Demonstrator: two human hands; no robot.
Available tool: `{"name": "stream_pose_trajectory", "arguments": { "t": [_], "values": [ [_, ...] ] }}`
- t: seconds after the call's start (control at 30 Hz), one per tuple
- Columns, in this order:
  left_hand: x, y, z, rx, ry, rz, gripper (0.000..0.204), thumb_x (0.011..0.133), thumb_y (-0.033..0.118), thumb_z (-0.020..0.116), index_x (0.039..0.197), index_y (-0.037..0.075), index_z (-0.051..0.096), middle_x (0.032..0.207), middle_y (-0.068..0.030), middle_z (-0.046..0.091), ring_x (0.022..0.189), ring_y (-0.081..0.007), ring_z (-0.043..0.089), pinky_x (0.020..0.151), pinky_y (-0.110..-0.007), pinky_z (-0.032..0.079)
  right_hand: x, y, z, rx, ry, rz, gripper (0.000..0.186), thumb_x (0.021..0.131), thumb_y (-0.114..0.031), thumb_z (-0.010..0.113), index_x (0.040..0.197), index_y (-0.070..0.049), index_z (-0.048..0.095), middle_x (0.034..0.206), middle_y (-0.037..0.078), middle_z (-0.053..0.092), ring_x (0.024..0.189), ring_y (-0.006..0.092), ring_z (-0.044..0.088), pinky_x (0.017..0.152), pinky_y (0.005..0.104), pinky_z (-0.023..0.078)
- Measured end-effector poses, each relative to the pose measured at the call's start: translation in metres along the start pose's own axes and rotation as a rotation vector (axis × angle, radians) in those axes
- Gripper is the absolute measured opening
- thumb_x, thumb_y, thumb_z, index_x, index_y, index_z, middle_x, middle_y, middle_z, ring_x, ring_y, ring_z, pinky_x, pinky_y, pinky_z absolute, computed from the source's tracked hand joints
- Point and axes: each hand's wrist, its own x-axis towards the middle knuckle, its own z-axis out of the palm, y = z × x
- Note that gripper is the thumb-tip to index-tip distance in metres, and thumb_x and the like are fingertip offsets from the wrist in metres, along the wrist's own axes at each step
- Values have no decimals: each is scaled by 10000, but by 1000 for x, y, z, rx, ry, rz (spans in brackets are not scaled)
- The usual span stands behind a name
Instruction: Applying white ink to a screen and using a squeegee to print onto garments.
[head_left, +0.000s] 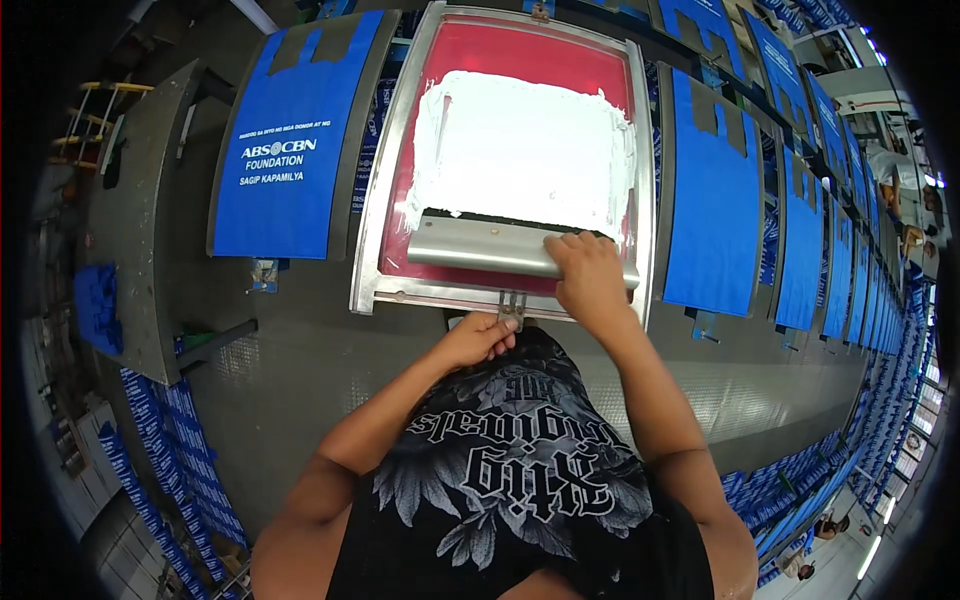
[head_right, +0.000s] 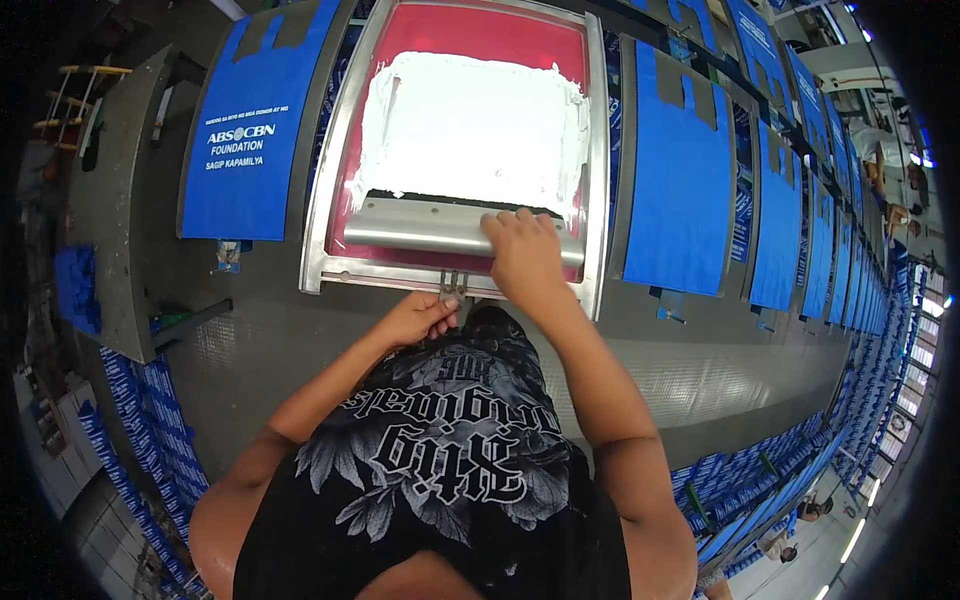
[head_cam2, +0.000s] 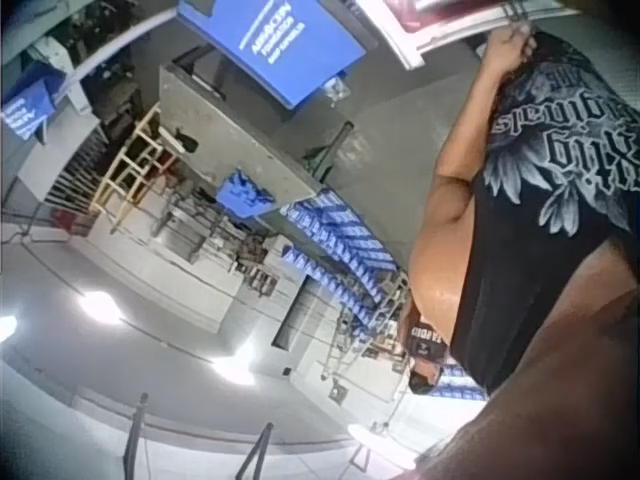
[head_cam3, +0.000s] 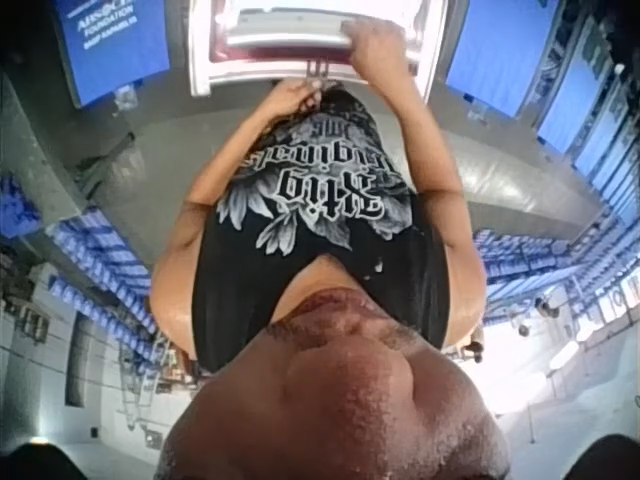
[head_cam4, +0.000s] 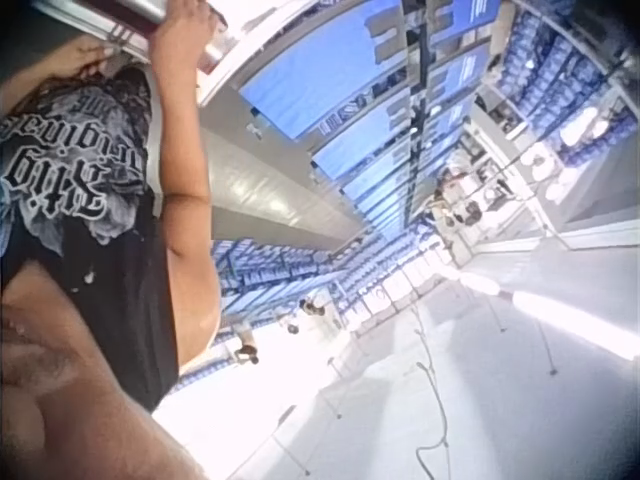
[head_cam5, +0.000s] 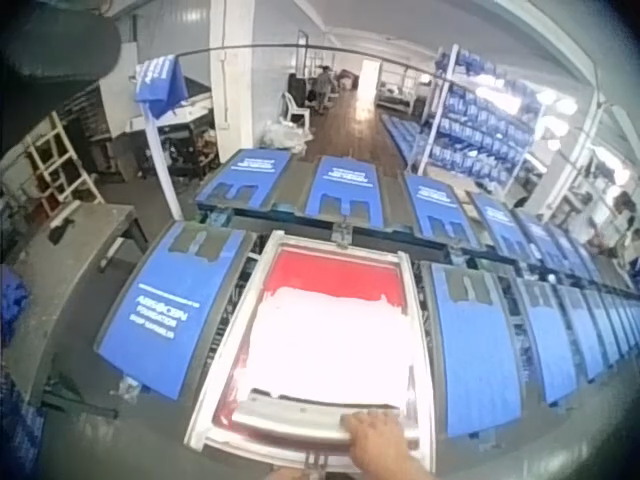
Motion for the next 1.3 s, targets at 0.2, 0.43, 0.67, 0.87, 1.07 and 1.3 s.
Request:
{"name": "stream_pose_trajectory", "arguments": {
  "t": [0.2,0.43,0.67,0.87,1.07,1.3],
  "values": [
    [16,-27,0,224,234,-209,562,882,517,512,671,5,608,553,-37,534,458,-135,491,446,-270,405,16,40,-10,33,33,82,374,664,-102,650,1036,-79,624,912,117,653,921,284,593,880,437,401],
    [-1,7,6,552,234,-280,594,885,547,468,703,6,631,624,-108,605,556,-219,585,549,-355,465,-1,146,19,642,-16,202,352,633,-137,733,965,-37,677,942,116,668,918,229,625,859,320,449],
    [-4,56,-140,951,1493,198,420,894,401,510,1046,25,622,946,-207,639,886,-359,603,773,-401,467,37,150,45,1087,65,319,287,676,-148,743,910,6,680,774,38,652,723,109,565,696,255,434],
    [24,49,-160,287,1041,378,373,935,280,498,1206,33,563,1038,-97,656,970,-141,580,841,-275,433,29,170,47,1260,167,497,260,671,-122,739,894,-3,675,744,29,623,680,110,552,647,249,430],
    [60,12,-143,295,970,360,437,945,290,504,1240,-32,512,1117,-136,613,1029,-173,548,898,-286,411,-7,185,80,1263,267,579,284,652,-71,708,921,15,673,813,60,647,759,138,577,722,263,440],
    [169,-23,-71,183,805,457,483,937,343,522,1213,-53,528,1116,-144,610,1044,-174,538,908,-285,403,-76,278,96,1238,376,624,291,630,-33,676,916,21,677,840,80,668,797,146,589,782,271,425]
  ]
}}
